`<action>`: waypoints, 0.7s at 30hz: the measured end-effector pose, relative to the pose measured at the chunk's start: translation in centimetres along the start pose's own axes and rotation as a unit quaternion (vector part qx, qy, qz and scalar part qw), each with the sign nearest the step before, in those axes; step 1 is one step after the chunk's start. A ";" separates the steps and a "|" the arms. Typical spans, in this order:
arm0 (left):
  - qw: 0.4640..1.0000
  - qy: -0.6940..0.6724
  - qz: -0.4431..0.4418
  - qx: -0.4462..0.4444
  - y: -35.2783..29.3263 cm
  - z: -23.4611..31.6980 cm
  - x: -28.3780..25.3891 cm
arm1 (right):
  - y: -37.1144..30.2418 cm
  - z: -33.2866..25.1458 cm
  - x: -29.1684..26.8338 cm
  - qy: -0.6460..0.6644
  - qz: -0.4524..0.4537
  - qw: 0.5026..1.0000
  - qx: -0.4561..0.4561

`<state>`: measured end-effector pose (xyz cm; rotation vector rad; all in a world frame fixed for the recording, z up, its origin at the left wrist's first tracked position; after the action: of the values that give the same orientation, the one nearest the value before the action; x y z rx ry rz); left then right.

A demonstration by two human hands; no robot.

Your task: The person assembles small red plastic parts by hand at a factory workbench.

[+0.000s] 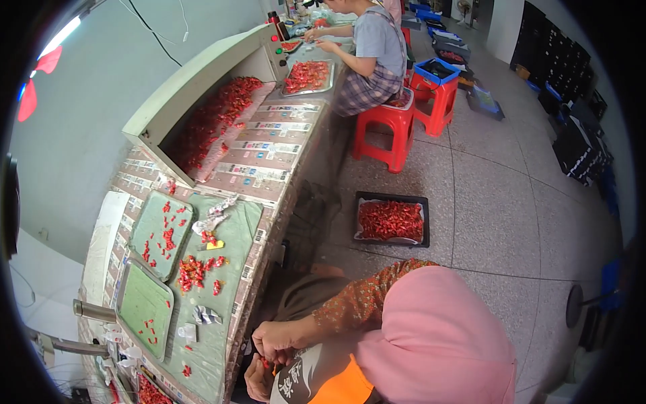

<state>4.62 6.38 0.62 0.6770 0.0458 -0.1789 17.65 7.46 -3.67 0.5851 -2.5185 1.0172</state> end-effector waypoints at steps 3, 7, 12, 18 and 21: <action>0.835 -0.211 0.011 -0.508 -8.0 -13.0 -2.2 | -0.7 -0.3 0.5 -0.013 0.001 1.000 0.022; 0.930 -0.020 -0.054 -0.362 -4.6 -7.4 -1.3 | -0.2 -0.3 0.8 -0.029 -0.026 0.999 0.031; 0.935 0.235 -0.057 0.259 2.8 6.5 2.4 | -1.1 -1.6 1.0 -0.025 -0.034 0.999 0.031; 0.946 0.227 -0.125 0.196 1.6 5.5 0.9 | -1.1 -1.3 1.4 -0.011 -0.060 0.997 0.047; 0.946 0.252 -0.135 0.154 1.6 5.3 0.8 | -1.0 -1.6 2.2 -0.018 -0.070 0.994 0.080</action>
<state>5.62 4.15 5.61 1.0157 0.6156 -0.2759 16.58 7.42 -0.99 0.8215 -2.4014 1.1713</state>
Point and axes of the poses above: each hand's wrist, its own y-axis towards the middle knuckle, its own x-axis out of the palm, z = x × y, the point moved 10 cm from there along y, towards the middle knuckle, and after that the axes turned 12 degrees about x, right-handed, at the moved point
